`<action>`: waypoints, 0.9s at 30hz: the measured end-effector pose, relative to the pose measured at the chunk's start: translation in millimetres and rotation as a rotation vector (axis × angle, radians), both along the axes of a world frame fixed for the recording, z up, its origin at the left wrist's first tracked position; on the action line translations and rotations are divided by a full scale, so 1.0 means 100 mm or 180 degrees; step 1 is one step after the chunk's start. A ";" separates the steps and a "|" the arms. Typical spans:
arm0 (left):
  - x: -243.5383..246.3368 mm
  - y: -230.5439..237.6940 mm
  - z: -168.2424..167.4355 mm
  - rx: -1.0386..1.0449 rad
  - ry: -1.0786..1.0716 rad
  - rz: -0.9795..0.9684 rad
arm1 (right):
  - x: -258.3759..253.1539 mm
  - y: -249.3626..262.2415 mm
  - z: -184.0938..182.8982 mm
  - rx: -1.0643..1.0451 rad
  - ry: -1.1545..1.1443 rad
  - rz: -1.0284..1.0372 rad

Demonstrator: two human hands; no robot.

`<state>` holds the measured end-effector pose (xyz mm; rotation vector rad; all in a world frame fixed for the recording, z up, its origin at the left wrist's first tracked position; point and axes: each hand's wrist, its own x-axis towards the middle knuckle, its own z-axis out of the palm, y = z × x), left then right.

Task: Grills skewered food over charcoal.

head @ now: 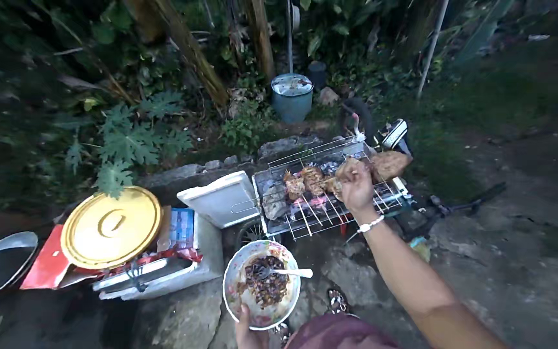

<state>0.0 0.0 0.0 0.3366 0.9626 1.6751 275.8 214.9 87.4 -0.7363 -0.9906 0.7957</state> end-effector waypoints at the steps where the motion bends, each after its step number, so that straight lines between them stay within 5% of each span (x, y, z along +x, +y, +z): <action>1: 0.00 -0.02 0.00 0.0013 0.0017 0.0030 | -0.01 0.03 -0.03 -0.0036 -0.0084 0.0038; 7: -0.04 -0.08 -0.07 0.0102 0.0027 0.0158 | 0.06 -0.02 0.24 0.0185 -0.0113 0.0022; 13: -0.03 -0.05 -0.07 0.0143 -0.0056 0.0222 | 0.00 0.09 -0.03 -0.0155 -0.0138 0.0234; 19: -0.04 -0.02 -0.07 0.0153 -0.0099 0.0151 | -0.04 -0.05 0.16 0.0283 -0.0143 0.0224; 24: -0.04 -0.01 -0.07 0.0151 -0.0113 0.0170 | -0.07 0.05 -0.02 -0.0198 -0.0236 0.0244; 27: -0.05 -0.01 -0.05 0.0135 -0.0109 0.0207 | -0.06 0.06 0.11 0.0052 -0.0211 0.0233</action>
